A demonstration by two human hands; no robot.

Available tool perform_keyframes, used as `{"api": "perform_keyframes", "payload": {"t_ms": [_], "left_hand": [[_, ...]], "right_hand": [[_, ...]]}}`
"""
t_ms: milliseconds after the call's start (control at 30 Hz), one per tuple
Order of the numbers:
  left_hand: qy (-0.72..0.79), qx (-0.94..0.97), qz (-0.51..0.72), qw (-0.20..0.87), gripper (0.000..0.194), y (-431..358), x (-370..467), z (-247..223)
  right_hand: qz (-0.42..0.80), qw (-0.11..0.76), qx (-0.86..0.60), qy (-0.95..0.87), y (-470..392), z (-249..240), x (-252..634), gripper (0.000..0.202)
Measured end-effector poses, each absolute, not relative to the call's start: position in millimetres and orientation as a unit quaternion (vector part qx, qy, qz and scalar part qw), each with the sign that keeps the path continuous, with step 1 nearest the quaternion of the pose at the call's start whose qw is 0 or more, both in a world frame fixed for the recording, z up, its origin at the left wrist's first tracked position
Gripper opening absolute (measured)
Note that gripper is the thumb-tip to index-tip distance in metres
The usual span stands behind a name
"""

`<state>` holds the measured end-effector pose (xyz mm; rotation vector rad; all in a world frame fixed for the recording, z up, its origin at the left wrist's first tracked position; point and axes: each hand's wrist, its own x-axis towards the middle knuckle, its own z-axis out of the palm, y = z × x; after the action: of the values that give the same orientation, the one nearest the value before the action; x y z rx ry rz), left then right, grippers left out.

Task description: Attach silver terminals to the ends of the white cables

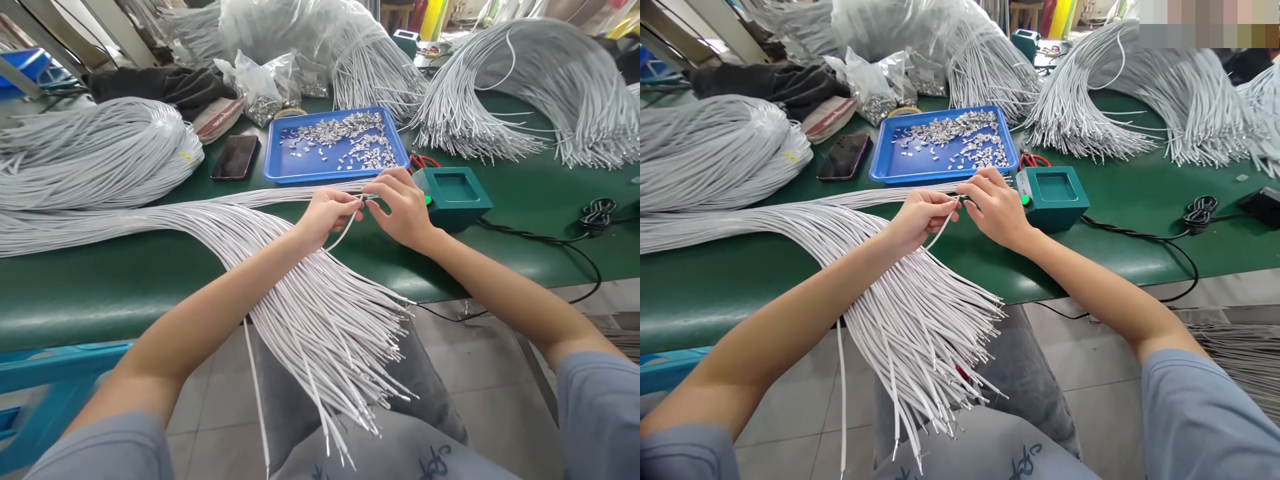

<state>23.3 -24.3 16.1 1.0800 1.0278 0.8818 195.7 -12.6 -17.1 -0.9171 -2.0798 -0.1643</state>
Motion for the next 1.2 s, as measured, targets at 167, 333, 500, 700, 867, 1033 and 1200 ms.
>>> {"api": "perform_keyframes", "payload": {"t_ms": [167, 333, 500, 700, 867, 1033, 1200], "left_hand": [[0.46, 0.468, 0.367, 0.66, 0.012, -24.7, 24.9, 18.5], [0.463, 0.445, 0.352, 0.681, 0.016, -23.3, 24.3, 19.4], [0.46, 0.438, 0.345, 0.691, 0.017, -20.6, 22.8, 19.5], [0.43, 0.593, 0.372, 0.57, 0.01, -20.6, 23.4, 8.3], [0.355, 0.779, 0.488, 0.168, 0.013, -21.1, 21.8, -10.0], [0.378, 0.742, 0.495, 0.247, 0.011, -15.7, 21.9, -17.3], [0.464, 0.668, 0.423, 0.399, 0.026, -10.7, 22.9, -13.8]], "right_hand": [[-0.102, 0.382, -0.357, -0.846, -12.5, -13.4, 196.9, 0.022], [-0.147, 0.333, -0.347, -0.864, -13.8, -6.9, 198.8, 0.025], [-0.116, 0.307, -0.37, -0.869, -14.4, -6.1, 198.8, 0.026], [0.103, 0.388, -0.446, -0.8, -23.5, -1.2, 191.0, 0.015], [0.602, 0.374, -0.398, -0.582, -33.4, 14.0, 185.9, 0.021], [0.596, 0.378, -0.421, -0.57, -27.9, 18.6, 187.7, 0.019], [0.082, 0.289, -0.559, -0.773, -16.9, 23.0, 203.1, 0.022]]}}
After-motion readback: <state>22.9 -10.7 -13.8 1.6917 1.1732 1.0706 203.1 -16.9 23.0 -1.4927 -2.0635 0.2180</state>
